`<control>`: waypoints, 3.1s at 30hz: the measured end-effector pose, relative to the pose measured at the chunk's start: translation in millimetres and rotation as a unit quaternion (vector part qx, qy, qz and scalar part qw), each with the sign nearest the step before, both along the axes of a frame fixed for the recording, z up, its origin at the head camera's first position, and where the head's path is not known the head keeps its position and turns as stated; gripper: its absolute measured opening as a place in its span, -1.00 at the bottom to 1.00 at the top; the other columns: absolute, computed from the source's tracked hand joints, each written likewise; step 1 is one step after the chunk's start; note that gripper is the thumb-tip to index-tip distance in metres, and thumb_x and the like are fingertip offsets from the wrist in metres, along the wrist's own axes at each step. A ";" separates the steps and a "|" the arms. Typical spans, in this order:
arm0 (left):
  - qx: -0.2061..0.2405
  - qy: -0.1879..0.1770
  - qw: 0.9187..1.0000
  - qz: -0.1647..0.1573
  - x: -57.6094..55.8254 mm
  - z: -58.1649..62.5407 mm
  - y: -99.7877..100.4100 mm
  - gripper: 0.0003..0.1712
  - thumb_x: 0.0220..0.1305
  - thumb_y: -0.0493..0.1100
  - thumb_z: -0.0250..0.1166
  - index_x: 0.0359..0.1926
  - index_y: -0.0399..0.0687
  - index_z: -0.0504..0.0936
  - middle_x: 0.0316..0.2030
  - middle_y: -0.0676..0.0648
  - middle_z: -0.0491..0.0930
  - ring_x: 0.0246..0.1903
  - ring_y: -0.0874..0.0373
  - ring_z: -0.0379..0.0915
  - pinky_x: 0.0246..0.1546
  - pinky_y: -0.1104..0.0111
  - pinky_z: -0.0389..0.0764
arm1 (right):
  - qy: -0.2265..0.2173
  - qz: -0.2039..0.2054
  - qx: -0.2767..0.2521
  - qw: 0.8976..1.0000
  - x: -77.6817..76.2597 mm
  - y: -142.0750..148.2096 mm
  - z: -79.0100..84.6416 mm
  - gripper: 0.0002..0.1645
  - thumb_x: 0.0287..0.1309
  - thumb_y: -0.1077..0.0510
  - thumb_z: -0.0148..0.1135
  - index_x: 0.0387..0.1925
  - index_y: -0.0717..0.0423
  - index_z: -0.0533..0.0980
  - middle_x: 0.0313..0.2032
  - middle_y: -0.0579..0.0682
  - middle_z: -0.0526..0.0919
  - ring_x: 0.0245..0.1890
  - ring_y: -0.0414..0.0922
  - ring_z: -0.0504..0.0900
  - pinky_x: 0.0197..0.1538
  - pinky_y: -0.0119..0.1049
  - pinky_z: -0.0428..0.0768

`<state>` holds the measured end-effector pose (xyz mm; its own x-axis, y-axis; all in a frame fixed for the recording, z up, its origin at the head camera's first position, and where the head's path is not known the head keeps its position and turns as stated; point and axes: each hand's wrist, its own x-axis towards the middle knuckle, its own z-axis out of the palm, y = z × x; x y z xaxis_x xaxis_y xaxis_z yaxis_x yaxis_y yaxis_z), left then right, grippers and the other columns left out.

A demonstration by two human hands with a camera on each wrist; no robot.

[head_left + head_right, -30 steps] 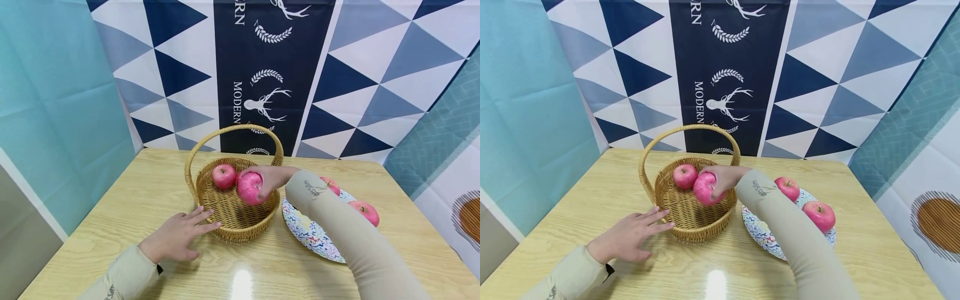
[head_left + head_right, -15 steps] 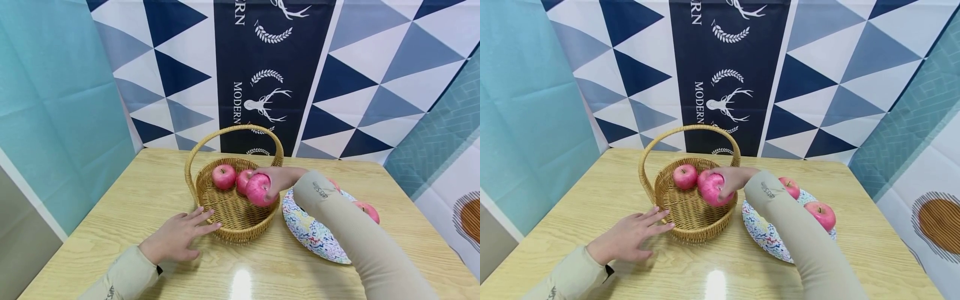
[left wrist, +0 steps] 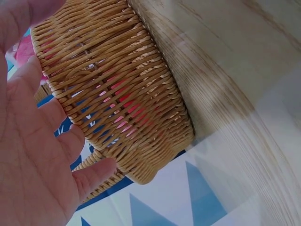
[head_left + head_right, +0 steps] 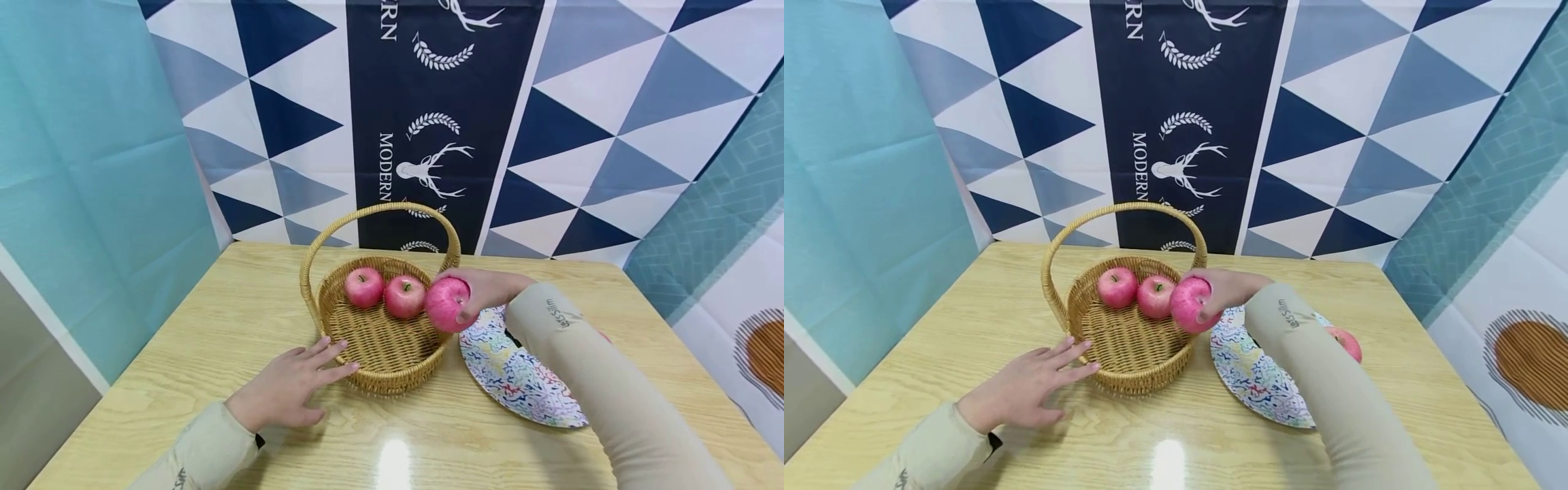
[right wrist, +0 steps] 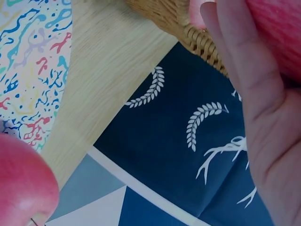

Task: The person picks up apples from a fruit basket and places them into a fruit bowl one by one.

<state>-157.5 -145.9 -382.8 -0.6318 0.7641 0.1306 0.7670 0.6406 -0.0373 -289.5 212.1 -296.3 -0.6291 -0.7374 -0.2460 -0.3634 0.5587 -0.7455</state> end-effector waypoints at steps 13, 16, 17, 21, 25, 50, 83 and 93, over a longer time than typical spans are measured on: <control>-0.005 -0.008 1.000 0.014 3.7 2.6 2.2 -0.17 0.02 0.07 0.38 0.35 0.10 0.38 0.37 -0.21 0.22 0.30 -0.24 0.18 0.11 -0.12 0.37 | -0.003 -0.035 0.037 0.999 12.0 29.5 4.6 -0.10 -0.32 0.15 0.38 0.18 0.24 0.29 0.00 0.08 0.49 0.02 0.03 0.44 -0.02 -0.13 0.57; -0.004 -0.001 1.000 0.013 3.8 3.0 2.2 -0.17 0.01 0.07 0.38 0.35 0.10 0.38 0.36 -0.21 0.24 0.30 -0.24 0.19 0.11 -0.13 0.37 | 0.001 -0.050 0.046 0.998 13.4 38.3 0.4 -0.09 -0.33 0.16 0.39 0.19 0.23 0.29 -0.01 0.08 0.49 0.00 0.03 0.44 -0.04 -0.14 0.58; -0.004 0.001 1.000 0.012 3.7 3.0 2.1 -0.17 0.01 0.07 0.39 0.35 0.10 0.38 0.36 -0.21 0.24 0.29 -0.24 0.20 0.11 -0.13 0.37 | -0.005 -0.056 0.045 0.997 13.5 40.9 -1.7 -0.09 -0.33 0.17 0.39 0.19 0.22 0.29 -0.02 0.09 0.49 0.00 0.04 0.44 -0.04 -0.14 0.58; -0.001 -0.006 1.000 0.012 3.0 2.5 2.5 -0.17 0.00 0.07 0.39 0.35 0.10 0.39 0.36 -0.22 0.24 0.30 -0.24 0.19 0.10 -0.14 0.38 | -0.013 -0.073 0.036 0.997 13.8 50.9 -10.9 -0.08 -0.33 0.15 0.40 0.19 0.21 0.28 -0.02 0.10 0.48 0.00 0.05 0.44 -0.05 -0.15 0.58; -0.004 -0.010 1.000 0.015 3.0 2.4 2.9 -0.18 0.01 0.08 0.38 0.35 0.11 0.39 0.37 -0.21 0.23 0.31 -0.24 0.18 0.10 -0.14 0.37 | -0.014 -0.083 0.023 0.996 12.8 59.4 -17.1 -0.07 -0.33 0.14 0.41 0.18 0.23 0.25 -0.01 0.12 0.47 -0.01 0.05 0.43 -0.06 -0.16 0.59; 0.001 -0.018 1.000 0.008 1.9 4.6 1.6 -0.18 0.00 0.05 0.40 0.35 0.09 0.39 0.36 -0.25 0.23 0.29 -0.28 0.18 0.08 -0.11 0.41 | 0.093 -0.115 0.126 0.981 9.2 59.2 -47.2 -0.01 -0.39 0.06 0.48 0.18 0.23 0.29 -0.04 0.12 0.51 -0.03 0.09 0.46 -0.05 -0.08 0.58; 0.005 -0.019 1.000 0.009 -0.1 5.3 1.2 -0.16 -0.01 0.00 0.40 0.36 0.12 0.37 0.35 -0.21 0.26 0.29 -0.27 0.19 0.04 -0.09 0.46 | 0.129 -0.095 0.148 0.976 12.6 62.4 -41.1 -0.08 -0.12 0.13 0.40 0.29 0.32 0.24 0.09 0.30 0.46 0.04 0.19 0.45 0.05 0.09 0.50; 0.004 -0.030 1.000 0.008 -1.2 7.2 2.0 -0.18 -0.01 0.00 0.40 0.35 0.14 0.38 0.34 -0.21 0.28 0.29 -0.26 0.20 0.05 -0.08 0.45 | 0.145 -0.108 0.187 0.966 15.3 68.6 -39.8 0.01 -0.12 0.08 0.48 0.34 0.32 0.23 0.06 0.31 0.50 0.02 0.20 0.45 0.00 0.07 0.54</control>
